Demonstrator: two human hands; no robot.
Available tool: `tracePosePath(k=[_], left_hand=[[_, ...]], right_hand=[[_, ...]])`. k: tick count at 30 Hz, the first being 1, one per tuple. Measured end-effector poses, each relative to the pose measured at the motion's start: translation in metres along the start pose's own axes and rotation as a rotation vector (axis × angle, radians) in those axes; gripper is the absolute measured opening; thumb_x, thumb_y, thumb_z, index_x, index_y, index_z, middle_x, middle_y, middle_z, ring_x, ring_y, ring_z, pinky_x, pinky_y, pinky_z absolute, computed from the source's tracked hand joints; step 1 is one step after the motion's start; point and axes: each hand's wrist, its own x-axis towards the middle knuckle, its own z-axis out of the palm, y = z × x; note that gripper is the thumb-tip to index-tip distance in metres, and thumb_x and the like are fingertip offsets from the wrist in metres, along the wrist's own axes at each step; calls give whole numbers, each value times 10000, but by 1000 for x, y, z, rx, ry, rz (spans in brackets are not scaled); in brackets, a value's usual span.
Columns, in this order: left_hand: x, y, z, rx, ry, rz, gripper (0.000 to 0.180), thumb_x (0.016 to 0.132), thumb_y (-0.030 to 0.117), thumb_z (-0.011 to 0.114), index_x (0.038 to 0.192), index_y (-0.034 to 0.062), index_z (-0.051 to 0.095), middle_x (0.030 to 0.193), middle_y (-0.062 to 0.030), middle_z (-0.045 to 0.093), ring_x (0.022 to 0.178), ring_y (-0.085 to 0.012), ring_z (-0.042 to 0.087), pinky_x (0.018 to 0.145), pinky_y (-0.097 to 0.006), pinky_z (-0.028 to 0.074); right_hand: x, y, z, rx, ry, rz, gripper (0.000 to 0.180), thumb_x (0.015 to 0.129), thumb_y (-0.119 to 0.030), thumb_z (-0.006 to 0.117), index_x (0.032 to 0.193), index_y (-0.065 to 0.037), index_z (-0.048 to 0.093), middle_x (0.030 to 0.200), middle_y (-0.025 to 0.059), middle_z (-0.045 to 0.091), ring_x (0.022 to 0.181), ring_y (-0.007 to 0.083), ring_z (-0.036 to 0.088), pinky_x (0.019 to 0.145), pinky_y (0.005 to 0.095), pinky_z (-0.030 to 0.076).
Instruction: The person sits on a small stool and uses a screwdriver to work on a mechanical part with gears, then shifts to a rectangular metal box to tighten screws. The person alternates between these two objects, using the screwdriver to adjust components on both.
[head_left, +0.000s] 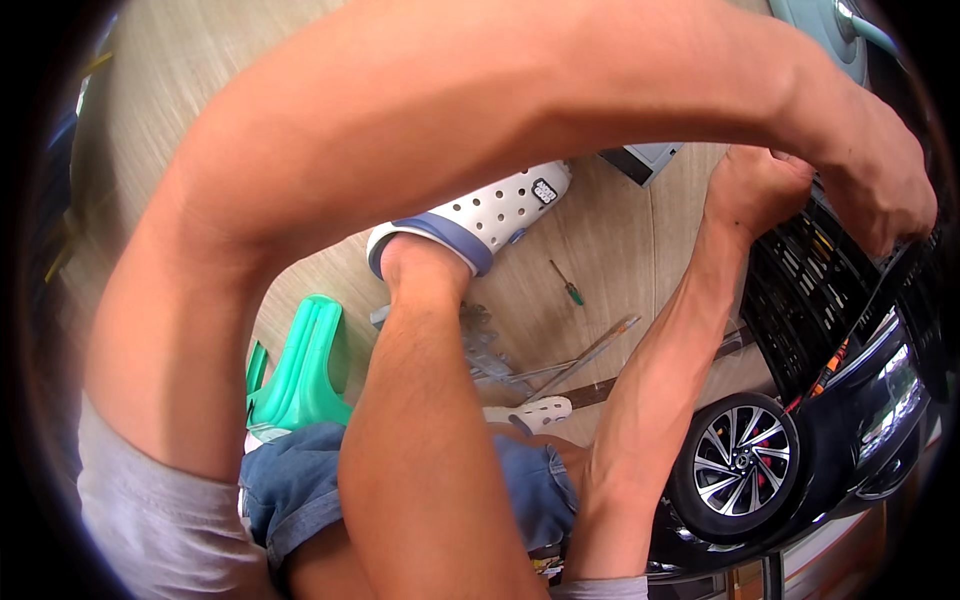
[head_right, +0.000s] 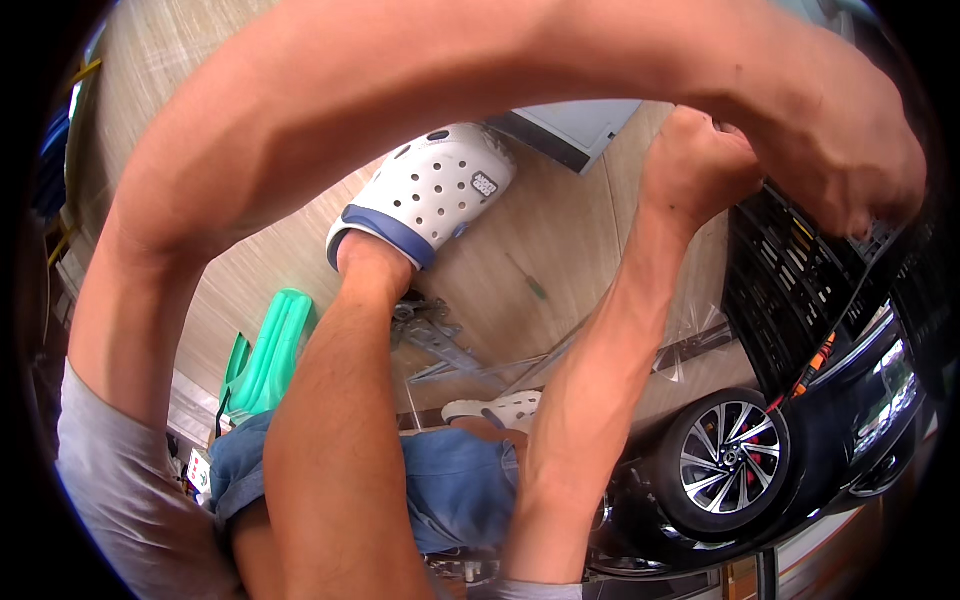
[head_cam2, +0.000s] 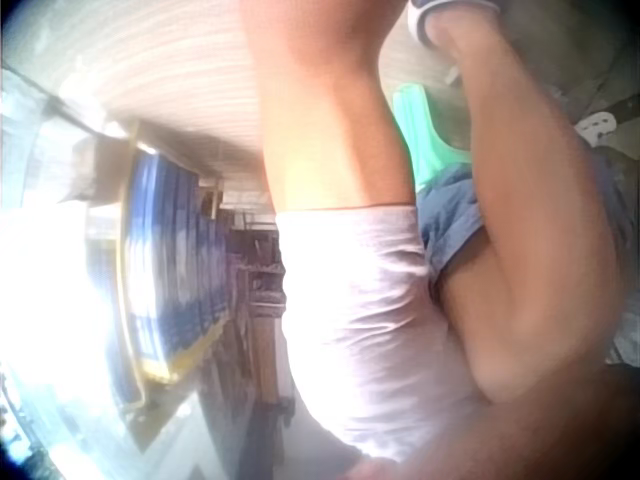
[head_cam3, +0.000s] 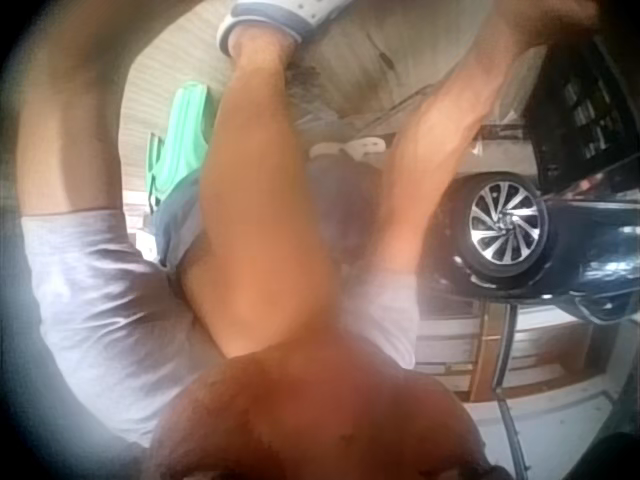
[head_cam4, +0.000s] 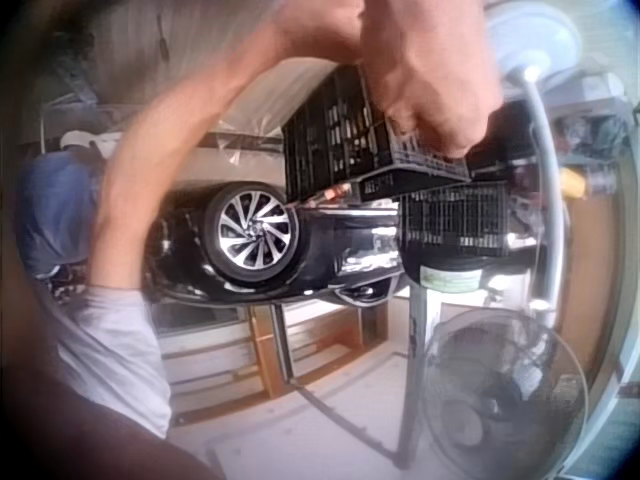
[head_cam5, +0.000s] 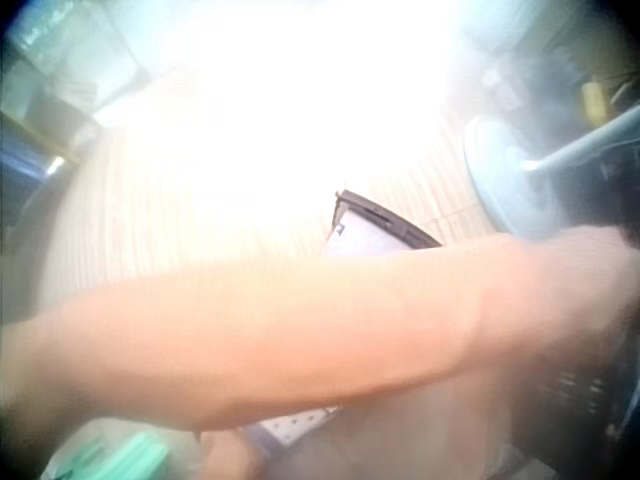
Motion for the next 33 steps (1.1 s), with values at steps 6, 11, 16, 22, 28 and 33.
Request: tracePosePath(k=[6,11,16,22,28,33], left_hand=[[-10,0,-10,-5,-7,-8,273,843,277,632,899,25,721,738,-192,655,737,-355,662,680,-398,541],[-18,1,-17,-14,-5,-10,272,844,275,629,893,23,721,732,-193,655,732,-357,662,678,-398,541],[-45,-6,-35,-5,-18,-17,272,845,273,625,887,21,721,726,-195,654,727,-358,662,676,-399,542],[-58,-5,-44,-1,-30,-33,272,846,270,621,879,18,721,718,-196,654,722,-360,662,673,-400,542],[-65,-4,-48,-8,-32,-47,273,847,267,617,872,16,720,711,-198,653,716,-362,662,670,-401,542],[-68,-4,-56,8,-23,-54,274,848,265,614,866,14,720,704,-200,652,711,-363,662,667,-402,543]], right_hand=[[-3,-18,5,-161,41,99,271,904,-57,644,1124,88,585,972,108,727,907,150,687,841,266,514],[9,27,-10,-111,-5,-85,237,907,-59,641,1088,87,597,947,116,731,857,175,706,790,269,528],[6,19,-3,-295,68,-166,209,909,-64,642,1048,88,608,919,115,730,825,180,712,759,270,534],[8,22,-3,-449,141,-227,184,913,-70,644,1001,90,621,884,113,730,786,186,719,723,271,541],[-5,19,-1,-479,143,-164,172,916,-76,646,954,91,634,850,112,729,747,192,727,686,272,548],[-1,5,-12,134,-96,211,225,947,-97,621,898,122,622,844,149,714,743,221,728,716,294,585]])
